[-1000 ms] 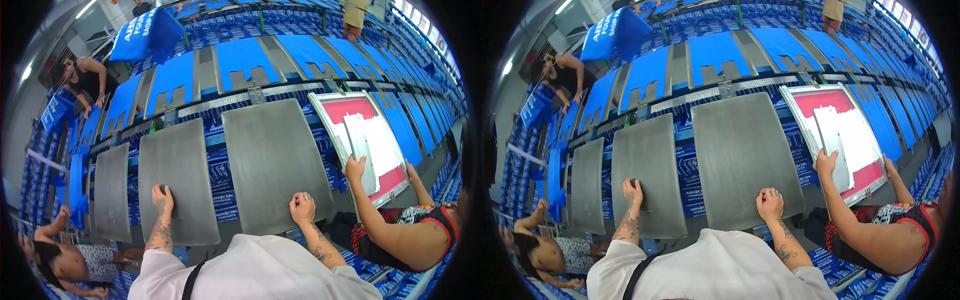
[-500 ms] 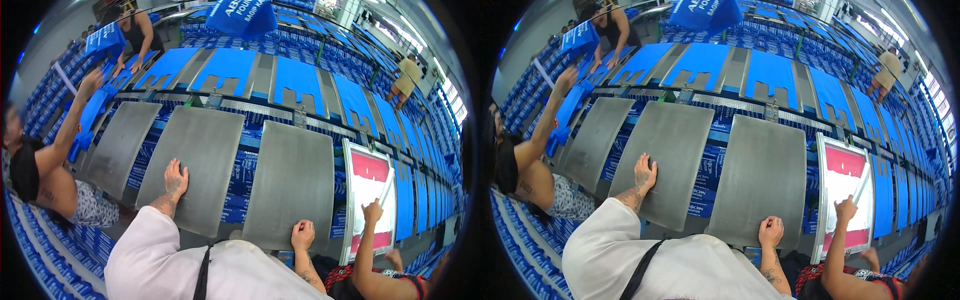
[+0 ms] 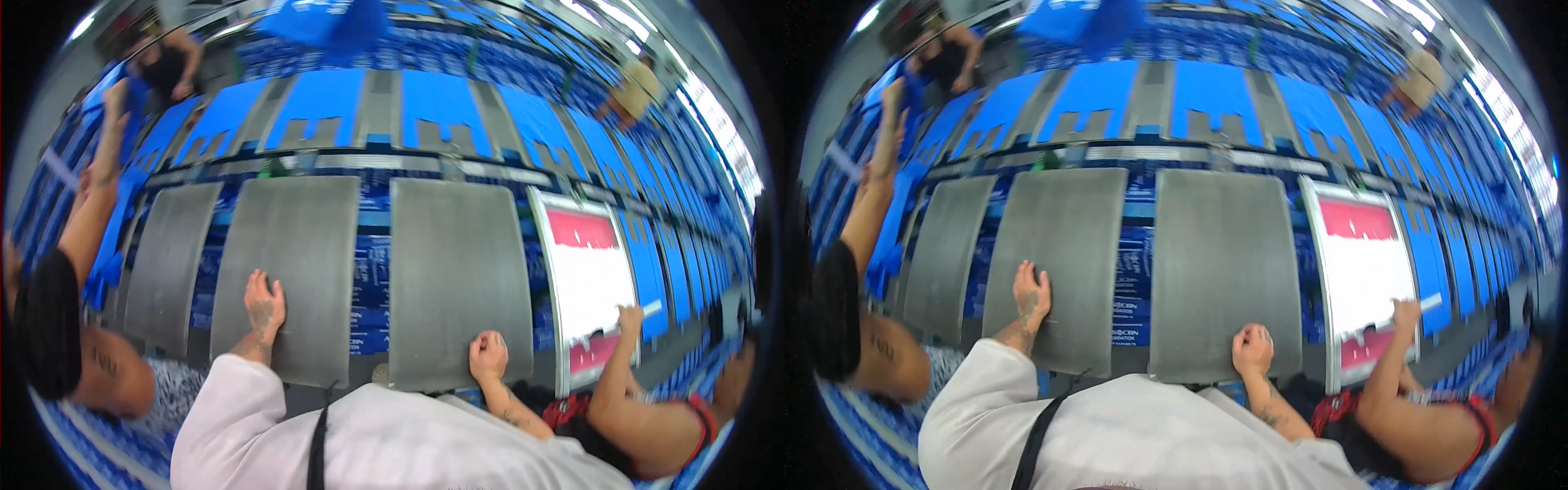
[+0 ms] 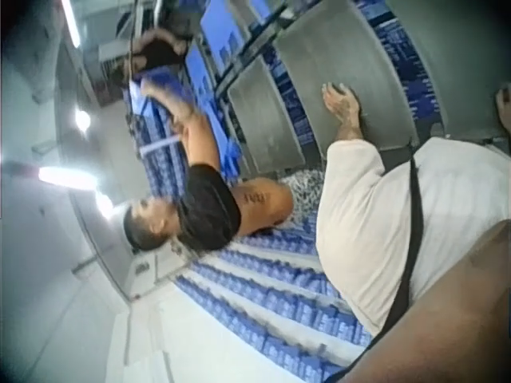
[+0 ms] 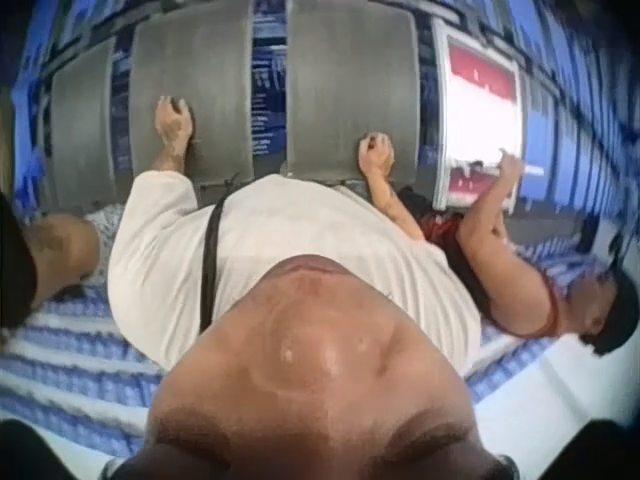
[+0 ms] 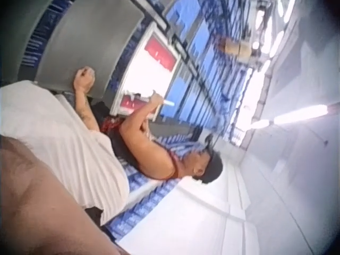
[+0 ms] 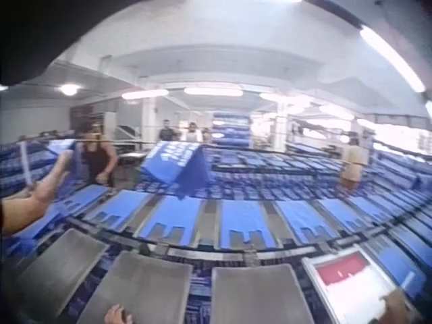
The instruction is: Placing blue shopping bags onto screen-printing pallets and checking the printed logos.
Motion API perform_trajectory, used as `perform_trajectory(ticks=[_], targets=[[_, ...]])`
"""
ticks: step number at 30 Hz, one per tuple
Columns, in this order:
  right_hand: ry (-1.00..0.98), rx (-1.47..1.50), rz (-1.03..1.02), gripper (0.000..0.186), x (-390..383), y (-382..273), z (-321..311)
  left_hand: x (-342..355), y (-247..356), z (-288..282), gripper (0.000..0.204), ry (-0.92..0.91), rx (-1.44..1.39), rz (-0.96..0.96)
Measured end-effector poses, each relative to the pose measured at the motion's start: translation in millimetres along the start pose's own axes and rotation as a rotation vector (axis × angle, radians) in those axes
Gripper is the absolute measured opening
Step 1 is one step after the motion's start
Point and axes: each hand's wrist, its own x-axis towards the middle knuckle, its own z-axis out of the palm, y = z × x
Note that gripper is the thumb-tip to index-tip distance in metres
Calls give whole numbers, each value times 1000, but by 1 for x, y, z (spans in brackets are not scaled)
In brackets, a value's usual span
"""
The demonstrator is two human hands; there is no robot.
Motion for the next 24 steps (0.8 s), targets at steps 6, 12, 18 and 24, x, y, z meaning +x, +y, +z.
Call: perform_trajectory(ticks=[6, 12, 18, 24], targets=[[18, 3, 40, 6, 2, 7, -1, 2, -3, 4, 46, -6, -8, 77], [10, -21, 52, 7, 3, 5, -3, 2, -4, 7, 47, -8, 33, 55], [18, -4, 21, 7, 2, 7, -6, 2, -3, 6, 49, -54, 47, 55], [12, -9, 23, 7, 3, 7, -5, 2, -4, 7, 50, -71, 35, 35]])
